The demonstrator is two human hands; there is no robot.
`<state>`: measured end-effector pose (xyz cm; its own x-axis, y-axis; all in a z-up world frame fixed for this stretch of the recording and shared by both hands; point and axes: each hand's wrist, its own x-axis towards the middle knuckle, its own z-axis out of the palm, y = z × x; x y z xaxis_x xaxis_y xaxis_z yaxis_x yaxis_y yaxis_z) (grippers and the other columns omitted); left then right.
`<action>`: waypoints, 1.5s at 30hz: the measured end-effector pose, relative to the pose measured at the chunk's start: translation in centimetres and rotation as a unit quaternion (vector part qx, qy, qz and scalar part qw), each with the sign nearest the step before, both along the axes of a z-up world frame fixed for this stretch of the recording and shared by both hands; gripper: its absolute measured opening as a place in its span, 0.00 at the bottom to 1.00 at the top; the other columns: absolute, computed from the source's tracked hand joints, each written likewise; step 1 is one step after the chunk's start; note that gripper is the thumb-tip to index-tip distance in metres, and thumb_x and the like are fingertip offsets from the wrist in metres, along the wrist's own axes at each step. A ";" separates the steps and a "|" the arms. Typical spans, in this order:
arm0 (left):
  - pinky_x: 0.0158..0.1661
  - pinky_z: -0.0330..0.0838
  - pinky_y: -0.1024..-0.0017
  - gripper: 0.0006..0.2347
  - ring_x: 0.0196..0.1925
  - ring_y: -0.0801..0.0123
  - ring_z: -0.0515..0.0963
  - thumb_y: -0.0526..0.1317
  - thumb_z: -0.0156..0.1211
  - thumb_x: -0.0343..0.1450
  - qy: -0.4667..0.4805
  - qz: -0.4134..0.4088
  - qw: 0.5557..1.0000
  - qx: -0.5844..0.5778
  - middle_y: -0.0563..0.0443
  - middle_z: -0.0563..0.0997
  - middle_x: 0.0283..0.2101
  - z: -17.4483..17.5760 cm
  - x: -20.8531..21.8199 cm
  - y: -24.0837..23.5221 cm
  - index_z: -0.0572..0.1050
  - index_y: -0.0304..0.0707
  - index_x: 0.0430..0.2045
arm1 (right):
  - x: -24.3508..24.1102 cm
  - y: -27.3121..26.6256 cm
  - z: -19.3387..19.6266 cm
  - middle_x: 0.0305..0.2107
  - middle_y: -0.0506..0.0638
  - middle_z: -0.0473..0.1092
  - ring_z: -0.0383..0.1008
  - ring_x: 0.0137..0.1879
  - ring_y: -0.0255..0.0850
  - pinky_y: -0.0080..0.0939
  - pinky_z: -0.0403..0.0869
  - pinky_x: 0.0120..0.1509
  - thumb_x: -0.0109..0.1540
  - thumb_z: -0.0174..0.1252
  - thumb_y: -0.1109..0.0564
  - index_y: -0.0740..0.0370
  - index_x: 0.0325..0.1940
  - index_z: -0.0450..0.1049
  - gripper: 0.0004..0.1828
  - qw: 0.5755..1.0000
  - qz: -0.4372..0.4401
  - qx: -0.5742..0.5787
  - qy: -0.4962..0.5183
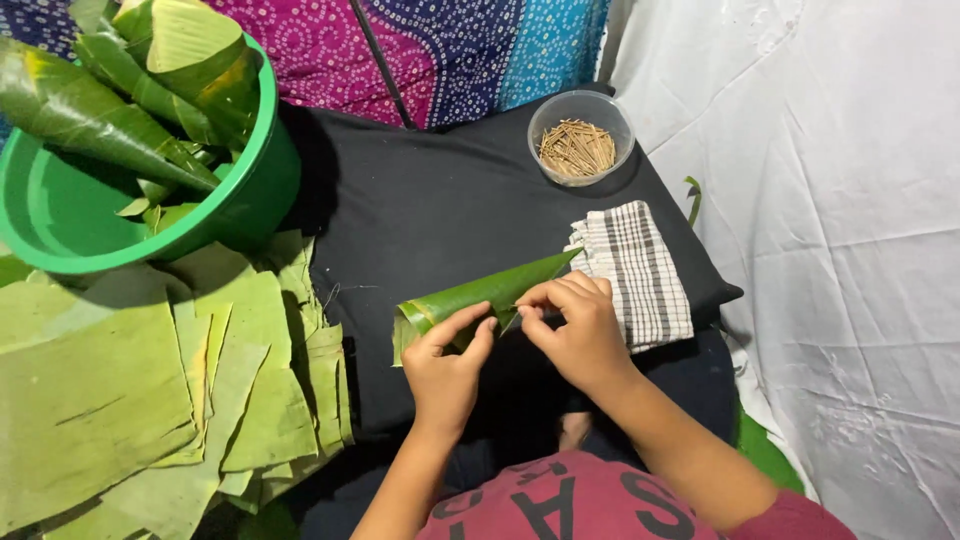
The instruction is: Cleaning banana leaves with a cloth and rolling them into cones secured with small wooden sticks.
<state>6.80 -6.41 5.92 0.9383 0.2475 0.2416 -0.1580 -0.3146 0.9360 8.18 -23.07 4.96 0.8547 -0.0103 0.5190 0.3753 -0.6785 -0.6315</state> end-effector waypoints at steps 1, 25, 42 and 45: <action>0.41 0.80 0.69 0.09 0.35 0.69 0.87 0.35 0.76 0.60 -0.001 0.000 1.000 -0.001 0.50 0.89 0.28 0.3 -0.5 0.0 0.89 0.51 0.31 | -0.5 0.1 -0.4 0.18 0.35 0.71 0.74 0.35 0.37 0.38 0.65 0.47 0.56 0.67 0.54 0.45 0.30 0.78 0.03 1.000 0.000 -0.001 -0.001; 0.43 0.79 0.67 0.11 0.44 0.70 0.84 0.33 0.75 0.63 0.045 0.001 0.994 -0.100 0.43 0.89 0.35 -1.0 -3.4 -0.1 0.87 0.41 0.38 | -4.5 2.4 -5.9 0.22 0.49 0.76 0.69 0.34 0.29 0.28 0.70 0.41 0.62 0.65 0.60 0.69 0.39 0.82 0.07 0.840 -0.029 0.485 0.241; 0.45 0.78 0.67 0.13 0.41 0.74 0.81 0.32 0.78 0.60 0.102 -0.009 0.985 -0.137 0.43 0.88 0.35 -1.5 -2.6 0.6 0.87 0.37 0.38 | -4.2 3.1 -6.7 0.20 0.51 0.77 0.69 0.29 0.28 0.27 0.68 0.36 0.61 0.68 0.58 0.68 0.33 0.81 0.09 0.844 -0.044 0.476 0.245; 0.44 0.78 0.67 0.13 0.41 0.74 0.80 0.32 0.78 0.60 0.106 -0.013 0.984 -0.141 0.44 0.88 0.35 -1.7 -2.6 0.4 0.87 0.37 0.37 | -4.1 3.0 -7.3 0.19 0.51 0.77 0.70 0.28 0.28 0.27 0.69 0.35 0.60 0.70 0.57 0.68 0.32 0.81 0.09 0.846 -0.047 0.471 0.245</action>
